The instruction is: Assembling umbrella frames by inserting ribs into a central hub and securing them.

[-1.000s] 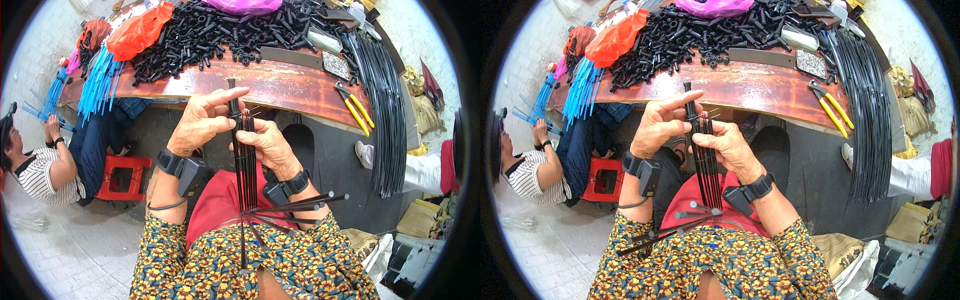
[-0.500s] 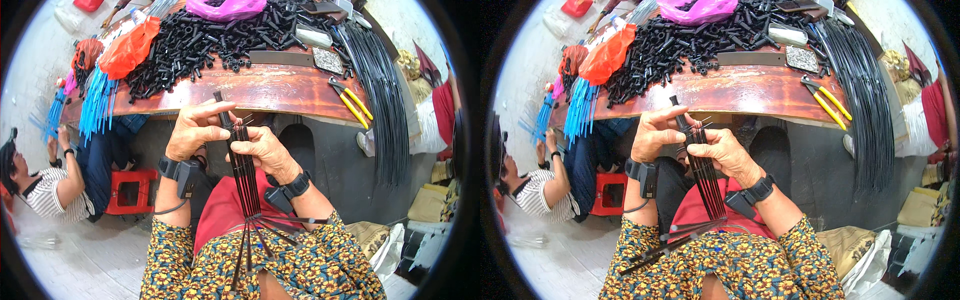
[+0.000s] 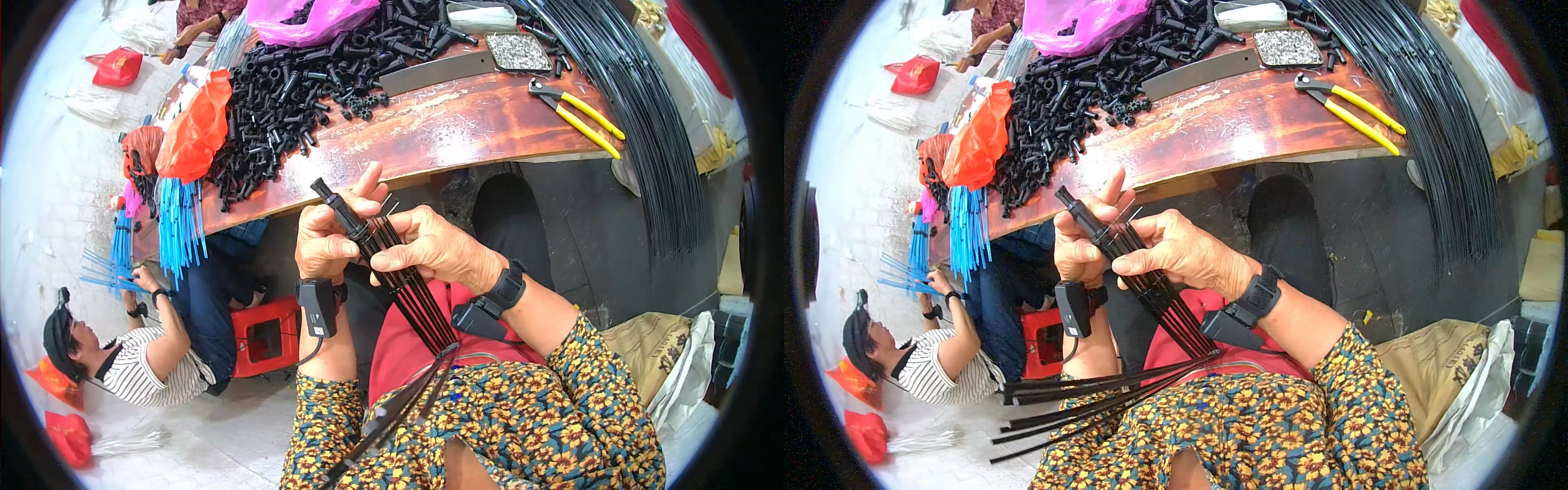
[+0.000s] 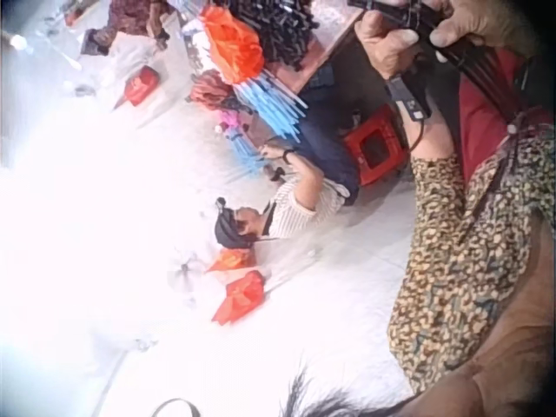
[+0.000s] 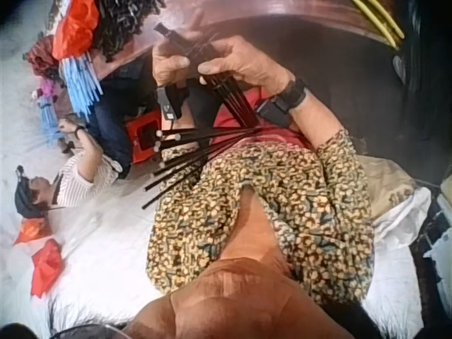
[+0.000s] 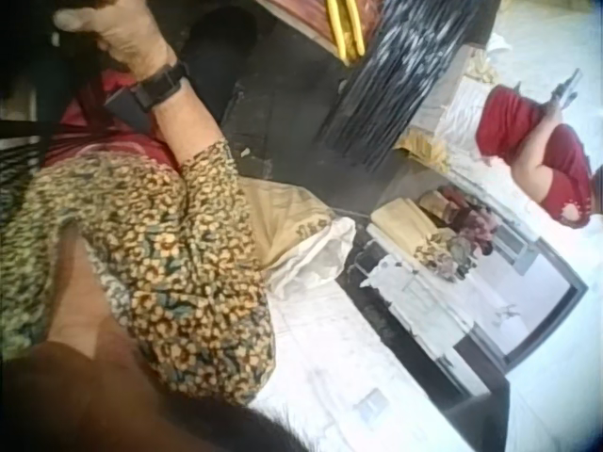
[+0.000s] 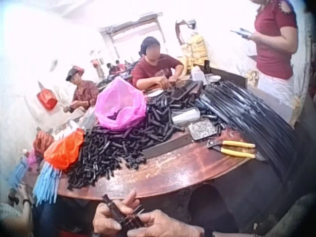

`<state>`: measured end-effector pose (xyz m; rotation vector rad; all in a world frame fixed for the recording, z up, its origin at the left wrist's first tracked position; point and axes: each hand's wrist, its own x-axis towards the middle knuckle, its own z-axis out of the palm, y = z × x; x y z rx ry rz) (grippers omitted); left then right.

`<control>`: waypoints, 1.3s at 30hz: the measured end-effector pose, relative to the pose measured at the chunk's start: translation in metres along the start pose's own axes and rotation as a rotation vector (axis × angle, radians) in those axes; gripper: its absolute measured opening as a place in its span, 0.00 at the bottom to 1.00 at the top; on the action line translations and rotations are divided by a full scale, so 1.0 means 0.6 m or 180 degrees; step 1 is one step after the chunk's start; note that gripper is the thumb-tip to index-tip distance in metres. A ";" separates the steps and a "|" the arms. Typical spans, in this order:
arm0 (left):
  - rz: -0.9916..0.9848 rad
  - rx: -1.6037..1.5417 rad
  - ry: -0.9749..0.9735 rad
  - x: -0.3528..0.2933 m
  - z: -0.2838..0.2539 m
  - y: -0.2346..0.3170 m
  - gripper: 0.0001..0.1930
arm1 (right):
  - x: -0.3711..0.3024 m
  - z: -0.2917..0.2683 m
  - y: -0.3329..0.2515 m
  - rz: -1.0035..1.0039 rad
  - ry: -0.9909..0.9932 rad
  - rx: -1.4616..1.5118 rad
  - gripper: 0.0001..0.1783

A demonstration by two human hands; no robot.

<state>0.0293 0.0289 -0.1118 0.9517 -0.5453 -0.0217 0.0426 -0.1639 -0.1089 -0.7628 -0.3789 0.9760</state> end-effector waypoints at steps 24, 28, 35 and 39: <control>-0.0775 0.0967 0.0224 -0.016 -0.005 0.061 0.31 | 0.018 -0.013 0.021 -0.0057 0.0027 -0.0241 0.11; -0.0690 0.0710 0.0138 -0.018 -0.016 0.037 0.32 | 0.014 -0.014 0.018 -0.0086 -0.0031 -0.0086 0.12; -0.0155 0.0270 0.0029 -0.016 -0.008 0.000 0.33 | 0.012 -0.014 0.010 -0.0169 -0.0147 -0.0174 0.16; -0.0171 0.0043 0.0317 -0.024 -0.006 -0.010 0.34 | 0.008 -0.012 0.005 -0.0187 -0.0009 -0.0243 0.15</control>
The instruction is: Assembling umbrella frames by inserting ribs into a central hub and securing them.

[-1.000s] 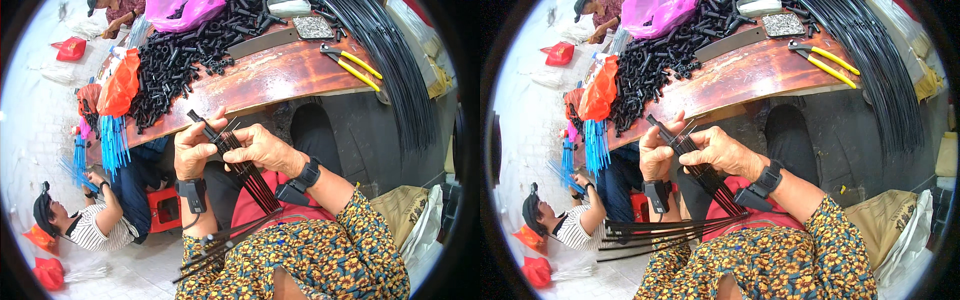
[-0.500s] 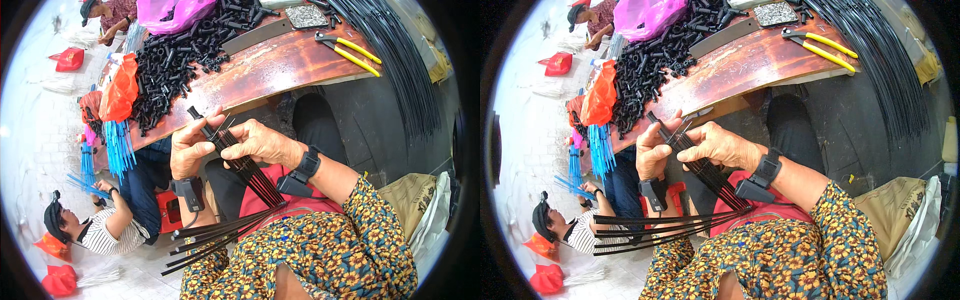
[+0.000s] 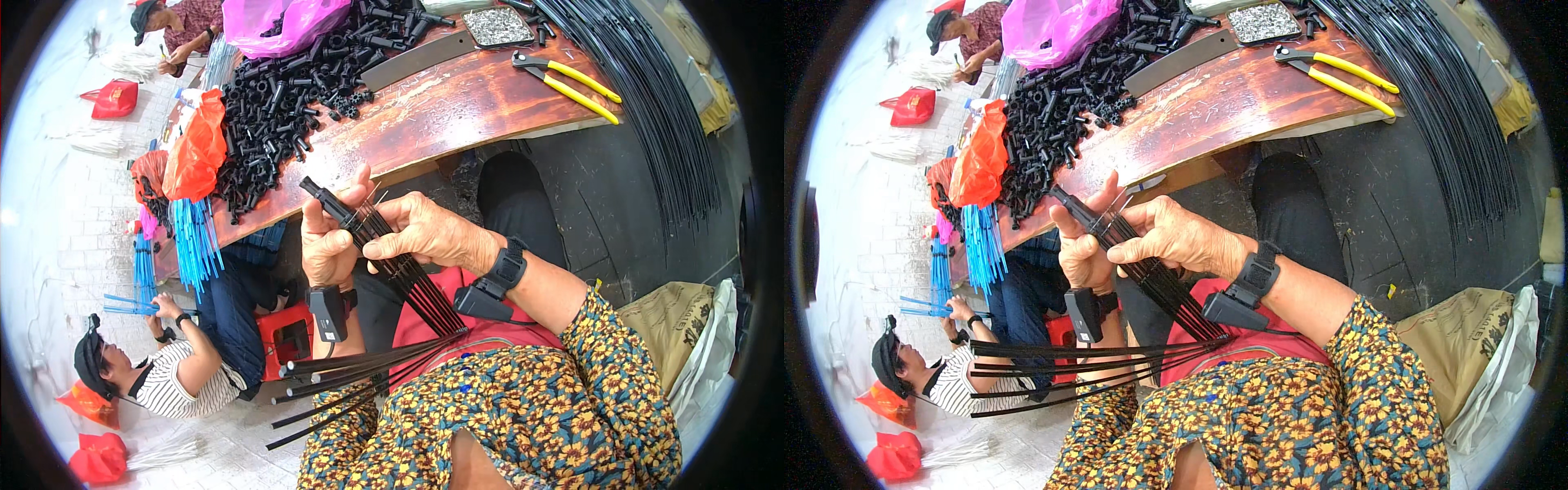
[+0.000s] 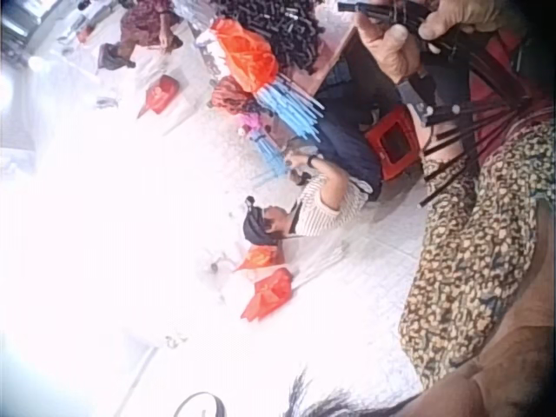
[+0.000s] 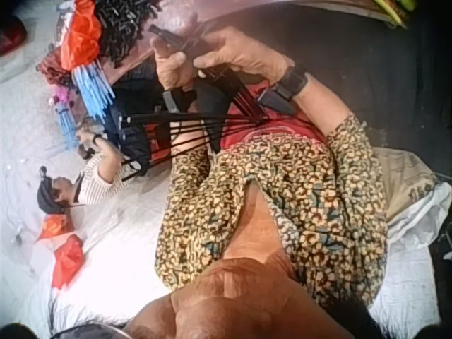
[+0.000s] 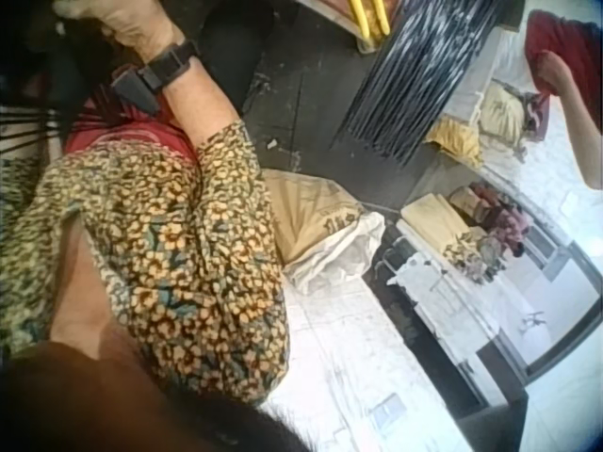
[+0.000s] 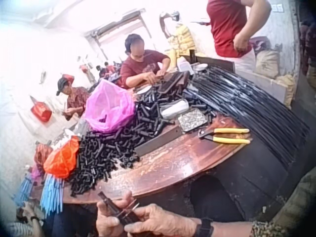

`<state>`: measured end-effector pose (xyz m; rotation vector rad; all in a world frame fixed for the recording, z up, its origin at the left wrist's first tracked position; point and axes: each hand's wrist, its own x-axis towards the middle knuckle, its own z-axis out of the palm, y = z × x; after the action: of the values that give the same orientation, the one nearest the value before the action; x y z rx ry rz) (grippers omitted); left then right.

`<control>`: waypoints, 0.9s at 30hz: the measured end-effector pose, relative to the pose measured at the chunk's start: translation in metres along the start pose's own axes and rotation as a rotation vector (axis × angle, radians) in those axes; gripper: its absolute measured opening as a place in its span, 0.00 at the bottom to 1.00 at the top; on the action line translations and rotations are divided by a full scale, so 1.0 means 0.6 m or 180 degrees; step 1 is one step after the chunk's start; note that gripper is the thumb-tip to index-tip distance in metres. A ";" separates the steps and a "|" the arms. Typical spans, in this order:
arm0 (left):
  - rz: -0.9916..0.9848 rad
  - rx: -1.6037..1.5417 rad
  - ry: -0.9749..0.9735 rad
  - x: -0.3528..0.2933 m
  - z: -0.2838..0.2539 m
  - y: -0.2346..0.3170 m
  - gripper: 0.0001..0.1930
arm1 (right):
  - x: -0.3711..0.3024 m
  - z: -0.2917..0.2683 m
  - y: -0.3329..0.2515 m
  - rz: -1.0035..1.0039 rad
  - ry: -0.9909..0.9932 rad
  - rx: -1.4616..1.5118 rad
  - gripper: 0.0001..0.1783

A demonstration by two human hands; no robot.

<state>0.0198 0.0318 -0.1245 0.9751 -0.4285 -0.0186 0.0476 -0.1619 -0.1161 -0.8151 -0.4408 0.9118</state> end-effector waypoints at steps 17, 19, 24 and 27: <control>-0.0539 0.0770 0.0358 -0.007 0.011 0.055 0.32 | 0.006 0.001 0.005 0.0057 0.0024 -0.0159 0.13; -0.0529 0.0671 0.0348 -0.006 0.009 0.050 0.32 | 0.005 0.000 0.008 -0.0001 0.0072 -0.0075 0.15; -0.0460 0.0503 0.0397 -0.010 0.005 0.044 0.32 | 0.004 0.002 0.004 -0.0021 0.0094 -0.0066 0.14; -0.0376 0.0244 0.0353 -0.013 0.001 0.030 0.33 | 0.001 0.000 0.003 0.0009 0.0081 -0.0029 0.14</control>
<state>0.0095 0.0431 -0.1122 1.0706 -0.2708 -0.0548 0.0469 -0.1608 -0.1177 -0.8352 -0.4219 0.9017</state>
